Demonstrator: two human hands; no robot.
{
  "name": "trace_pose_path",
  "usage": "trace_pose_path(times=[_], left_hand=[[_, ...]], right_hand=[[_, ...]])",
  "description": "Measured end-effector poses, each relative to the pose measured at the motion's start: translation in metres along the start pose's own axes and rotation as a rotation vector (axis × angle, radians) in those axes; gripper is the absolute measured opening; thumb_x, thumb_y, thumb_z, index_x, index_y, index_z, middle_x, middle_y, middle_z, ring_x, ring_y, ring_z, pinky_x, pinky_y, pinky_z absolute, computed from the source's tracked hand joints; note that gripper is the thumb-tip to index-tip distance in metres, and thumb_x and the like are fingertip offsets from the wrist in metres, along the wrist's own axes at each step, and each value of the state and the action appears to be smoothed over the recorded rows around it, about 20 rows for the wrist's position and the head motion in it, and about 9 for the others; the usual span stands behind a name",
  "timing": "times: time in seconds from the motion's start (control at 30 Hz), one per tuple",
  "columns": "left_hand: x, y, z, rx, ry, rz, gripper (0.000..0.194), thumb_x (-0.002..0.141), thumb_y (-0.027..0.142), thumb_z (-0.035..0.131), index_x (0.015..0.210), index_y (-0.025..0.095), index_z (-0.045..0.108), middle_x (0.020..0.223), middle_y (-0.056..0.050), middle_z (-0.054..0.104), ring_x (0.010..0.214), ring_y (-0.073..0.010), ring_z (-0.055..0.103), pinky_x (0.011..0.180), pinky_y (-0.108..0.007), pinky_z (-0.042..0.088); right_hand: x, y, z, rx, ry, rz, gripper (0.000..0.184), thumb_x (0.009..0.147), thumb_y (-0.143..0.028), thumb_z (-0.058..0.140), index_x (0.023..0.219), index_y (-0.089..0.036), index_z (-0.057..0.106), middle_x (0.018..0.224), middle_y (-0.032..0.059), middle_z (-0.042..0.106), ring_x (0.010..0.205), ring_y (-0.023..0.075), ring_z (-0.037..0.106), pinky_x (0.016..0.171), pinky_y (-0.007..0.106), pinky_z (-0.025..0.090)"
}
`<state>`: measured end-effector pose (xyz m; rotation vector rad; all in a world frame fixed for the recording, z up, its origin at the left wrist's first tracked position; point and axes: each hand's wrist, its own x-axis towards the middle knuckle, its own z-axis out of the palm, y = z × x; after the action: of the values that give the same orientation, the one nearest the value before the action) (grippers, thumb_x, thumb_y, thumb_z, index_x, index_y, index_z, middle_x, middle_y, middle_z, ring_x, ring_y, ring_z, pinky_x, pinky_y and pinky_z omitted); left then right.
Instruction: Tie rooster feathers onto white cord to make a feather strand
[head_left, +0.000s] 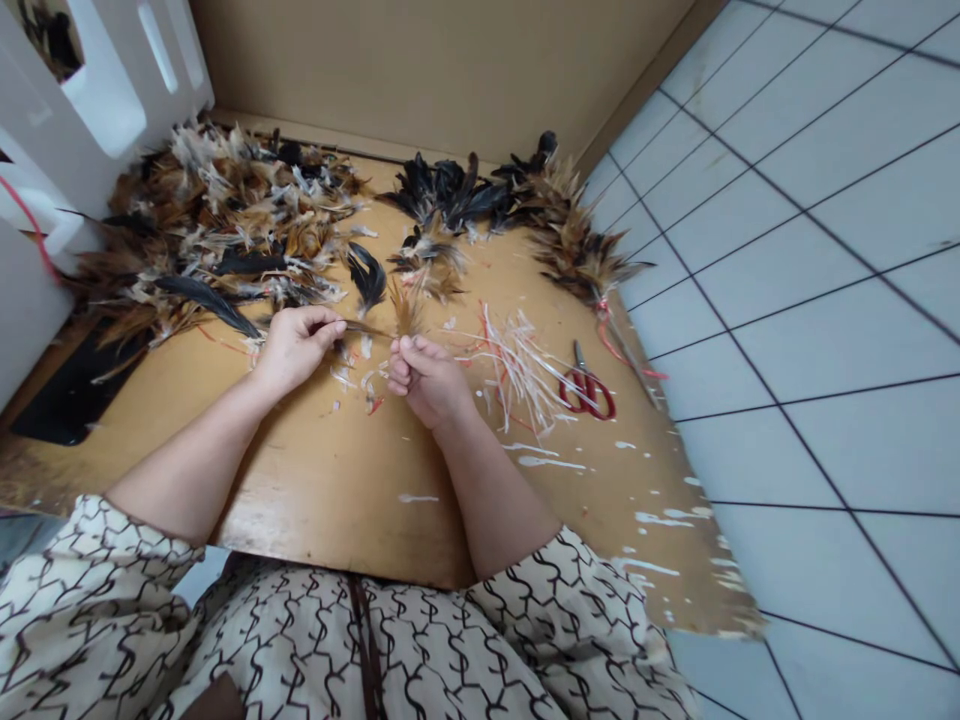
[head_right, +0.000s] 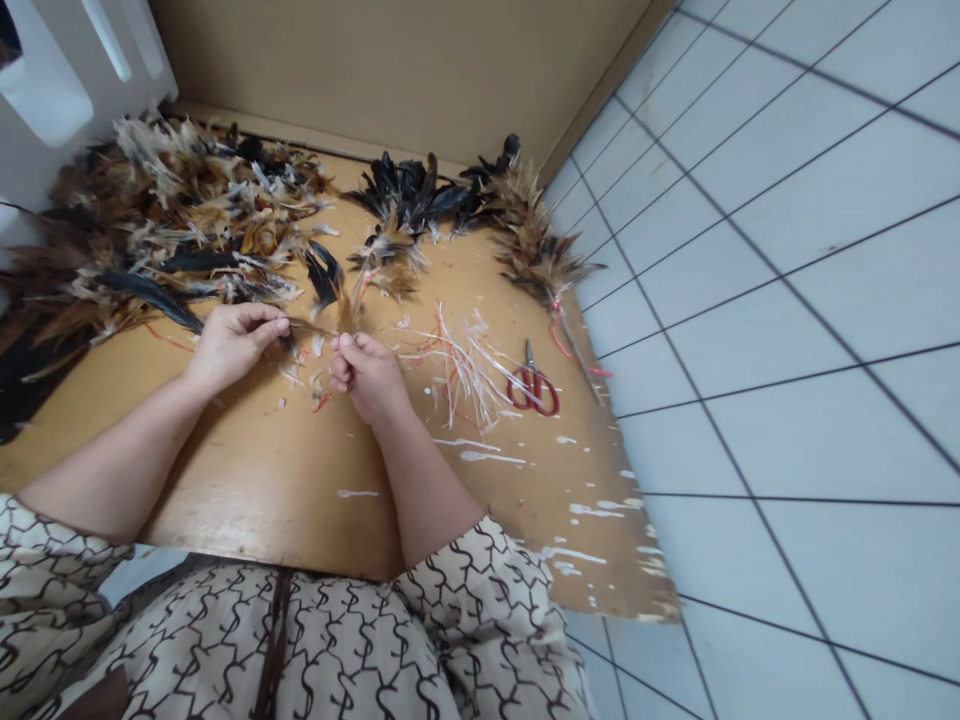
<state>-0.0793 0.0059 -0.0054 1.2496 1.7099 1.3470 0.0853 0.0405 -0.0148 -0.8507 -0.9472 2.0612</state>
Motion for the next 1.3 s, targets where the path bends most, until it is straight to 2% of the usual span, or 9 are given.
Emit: trace_pose_path(times=[0.1, 0.23, 0.33, 0.43, 0.67, 0.83, 1.1, 1.3], left_hand=[[0.002, 0.001, -0.003, -0.092, 0.037, -0.039, 0.011, 0.065, 0.014, 0.060, 0.055, 0.014, 0.062, 0.047, 0.004, 0.053, 0.042, -0.0056, 0.040, 0.044, -0.018, 0.031], [0.003, 0.008, -0.007, -0.373, 0.052, -0.182, 0.010, 0.066, 0.012, 0.061, 0.056, 0.013, 0.061, 0.049, 0.002, 0.056, 0.039, -0.0050, 0.042, 0.041, -0.017, 0.032], [0.004, 0.016, -0.011, -0.594, 0.007, -0.274, 0.009, 0.066, 0.009, 0.062, 0.057, 0.012, 0.061, 0.049, 0.001, 0.056, 0.038, -0.0043, 0.042, 0.041, -0.017, 0.035], [0.003, 0.020, -0.014, -0.721, -0.087, -0.347, 0.010, 0.066, 0.005, 0.061, 0.057, 0.010, 0.062, 0.048, 0.000, 0.055, 0.038, -0.0034, 0.041, 0.040, -0.016, 0.035], [-0.006, 0.023, -0.006, -0.775, -0.331, -0.441, 0.007, 0.064, 0.004, 0.064, 0.059, 0.007, 0.065, 0.048, -0.002, 0.058, 0.037, -0.0038, 0.044, 0.039, -0.015, 0.036], [-0.013, 0.021, 0.001, -0.758, -0.459, -0.442, 0.003, 0.063, 0.008, 0.070, 0.061, 0.007, 0.067, 0.053, -0.003, 0.063, 0.040, -0.0055, 0.052, 0.043, -0.016, 0.044], [-0.014, 0.018, 0.006, -0.770, -0.462, -0.414, 0.006, 0.064, 0.010, 0.070, 0.061, 0.008, 0.066, 0.057, -0.004, 0.065, 0.047, -0.0082, 0.058, 0.050, -0.018, 0.049], [-0.014, 0.017, 0.007, -0.761, -0.432, -0.400, 0.006, 0.068, 0.010, 0.066, 0.062, 0.010, 0.065, 0.062, -0.005, 0.066, 0.050, -0.0092, 0.060, 0.053, -0.020, 0.050]], right_hand=[[0.000, -0.004, -0.001, 0.028, 0.036, -0.019, 0.019, 0.080, -0.026, 0.059, 0.066, -0.018, 0.049, 0.044, -0.0086, 0.036, 0.039, 0.0040, 0.030, 0.039, 0.016, 0.027], [0.001, -0.008, -0.002, 0.064, 0.107, -0.064, 0.019, 0.083, -0.023, 0.055, 0.066, -0.018, 0.047, 0.045, -0.0082, 0.037, 0.039, 0.0044, 0.032, 0.039, 0.016, 0.029], [0.001, -0.007, -0.001, 0.051, 0.147, -0.104, 0.019, 0.083, -0.022, 0.053, 0.065, -0.018, 0.048, 0.045, -0.0067, 0.044, 0.039, 0.0045, 0.035, 0.039, 0.016, 0.029], [0.002, -0.003, 0.000, 0.000, 0.163, -0.155, 0.019, 0.079, -0.025, 0.057, 0.064, -0.017, 0.049, 0.046, -0.0054, 0.049, 0.039, 0.0047, 0.038, 0.038, 0.016, 0.030], [0.001, 0.008, 0.002, -0.200, 0.158, -0.275, 0.028, 0.069, -0.042, 0.065, 0.064, -0.018, 0.050, 0.054, -0.0036, 0.058, 0.044, 0.0051, 0.045, 0.038, 0.017, 0.032], [-0.002, 0.013, 0.007, -0.351, 0.090, -0.247, 0.032, 0.068, -0.049, 0.062, 0.067, -0.019, 0.052, 0.053, -0.0051, 0.056, 0.044, 0.0051, 0.046, 0.039, 0.017, 0.034], [-0.005, 0.017, 0.011, -0.420, 0.026, -0.224, 0.037, 0.069, -0.054, 0.060, 0.062, -0.019, 0.048, 0.047, -0.0074, 0.047, 0.040, 0.0041, 0.038, 0.038, 0.018, 0.030], [-0.005, 0.018, 0.010, -0.474, 0.040, -0.283, 0.034, 0.073, -0.047, 0.058, 0.057, -0.019, 0.046, 0.047, -0.0075, 0.042, 0.042, 0.0044, 0.035, 0.040, 0.019, 0.029]])
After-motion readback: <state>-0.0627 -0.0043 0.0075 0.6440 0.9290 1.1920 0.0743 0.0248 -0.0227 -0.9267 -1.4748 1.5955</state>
